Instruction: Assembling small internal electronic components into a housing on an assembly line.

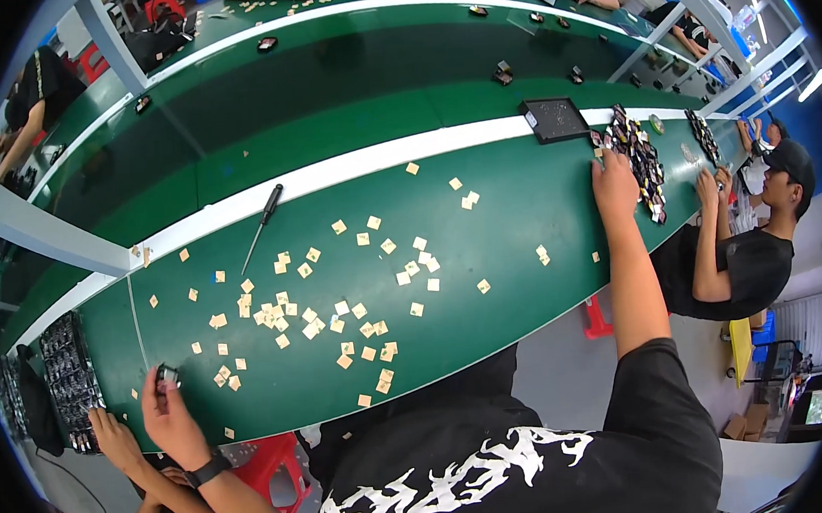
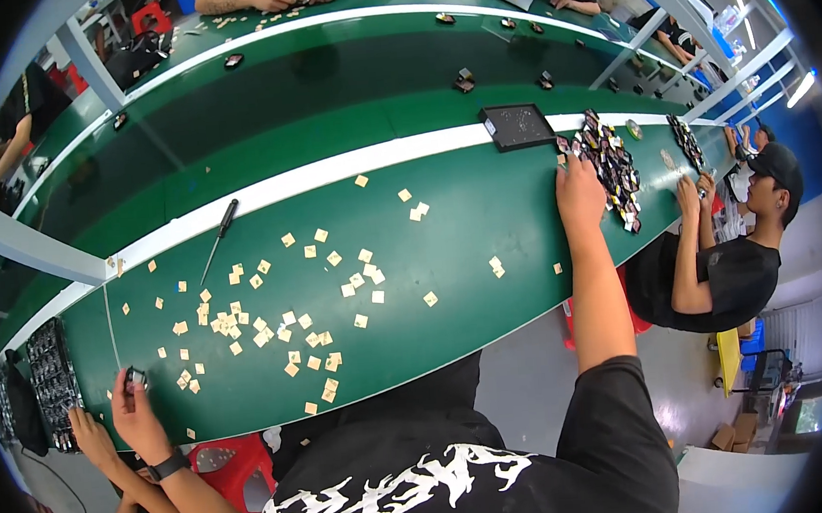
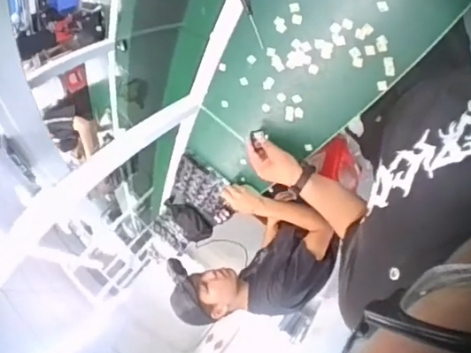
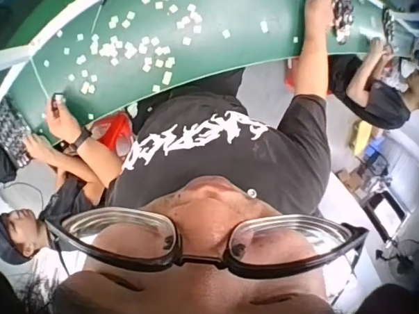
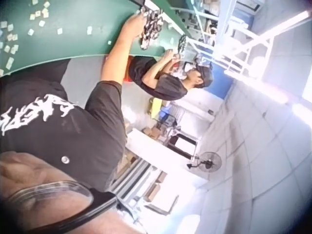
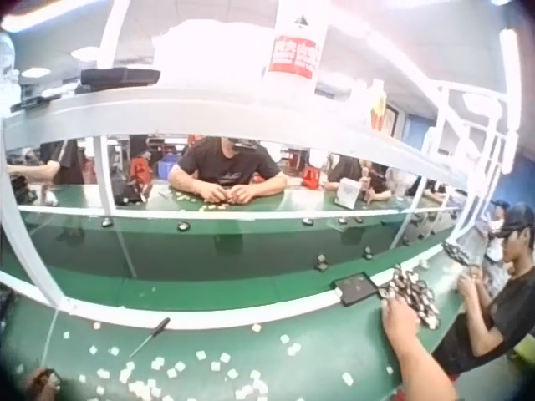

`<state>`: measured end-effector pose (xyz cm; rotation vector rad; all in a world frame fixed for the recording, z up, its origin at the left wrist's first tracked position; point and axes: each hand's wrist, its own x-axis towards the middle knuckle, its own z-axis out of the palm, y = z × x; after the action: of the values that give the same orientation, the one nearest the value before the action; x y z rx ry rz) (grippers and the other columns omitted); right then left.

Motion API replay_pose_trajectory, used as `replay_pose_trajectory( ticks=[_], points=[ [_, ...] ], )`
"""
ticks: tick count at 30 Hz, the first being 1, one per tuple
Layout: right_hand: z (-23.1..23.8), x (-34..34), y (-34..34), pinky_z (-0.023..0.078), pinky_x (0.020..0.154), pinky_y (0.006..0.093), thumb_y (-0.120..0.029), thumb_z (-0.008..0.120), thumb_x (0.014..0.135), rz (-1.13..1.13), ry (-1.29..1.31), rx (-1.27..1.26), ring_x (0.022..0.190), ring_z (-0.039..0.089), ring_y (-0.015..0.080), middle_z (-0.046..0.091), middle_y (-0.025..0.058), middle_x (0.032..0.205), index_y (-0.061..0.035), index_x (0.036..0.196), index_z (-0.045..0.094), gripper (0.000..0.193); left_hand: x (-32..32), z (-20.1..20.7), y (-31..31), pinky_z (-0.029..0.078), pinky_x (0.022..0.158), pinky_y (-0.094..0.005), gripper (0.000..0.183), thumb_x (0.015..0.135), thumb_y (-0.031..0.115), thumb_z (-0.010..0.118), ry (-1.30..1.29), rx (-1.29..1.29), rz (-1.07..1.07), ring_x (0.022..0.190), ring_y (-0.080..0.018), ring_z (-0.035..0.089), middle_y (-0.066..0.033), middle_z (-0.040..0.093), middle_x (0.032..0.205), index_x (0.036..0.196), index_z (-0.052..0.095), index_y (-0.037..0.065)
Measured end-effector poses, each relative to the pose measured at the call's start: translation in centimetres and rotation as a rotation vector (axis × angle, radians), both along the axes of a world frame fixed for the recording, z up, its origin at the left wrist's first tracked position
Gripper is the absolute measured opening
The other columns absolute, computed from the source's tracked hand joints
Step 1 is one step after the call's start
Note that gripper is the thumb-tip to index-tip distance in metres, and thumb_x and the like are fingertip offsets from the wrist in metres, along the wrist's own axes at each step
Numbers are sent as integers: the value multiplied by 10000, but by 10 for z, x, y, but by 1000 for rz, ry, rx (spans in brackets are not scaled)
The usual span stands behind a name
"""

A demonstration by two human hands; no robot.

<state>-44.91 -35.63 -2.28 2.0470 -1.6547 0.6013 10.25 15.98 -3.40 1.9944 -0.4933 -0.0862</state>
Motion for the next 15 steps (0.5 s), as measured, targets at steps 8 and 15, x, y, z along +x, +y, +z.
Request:
replay_pose_trajectory(
  ticks=[8, 15],
  points=[
    [-6, -5, -48, 591, 697, 456, -95, 528, 939, -99, 303, 184, 833, 726, 351, 685, 170, 1048, -27, 1029, 657, 172, 53, -13, 65, 494, 739, -239, 343, 949, 37, 640, -23, 154, 172, 815, -99, 612, -53, 671, 977, 1282, 622, -47],
    [-8, -13, -72, 572, 699, 498, -130, 472, 960, -31, 347, 207, 831, 708, 379, 703, 182, 998, -19, 946, 664, 222, -31, 92, -4, 415, 1104, -438, 537, 898, 240, 746, -298, 221, -36, 1297, -347, 552, -255, 563, 1393, 1311, 584, -62]
  ],
)
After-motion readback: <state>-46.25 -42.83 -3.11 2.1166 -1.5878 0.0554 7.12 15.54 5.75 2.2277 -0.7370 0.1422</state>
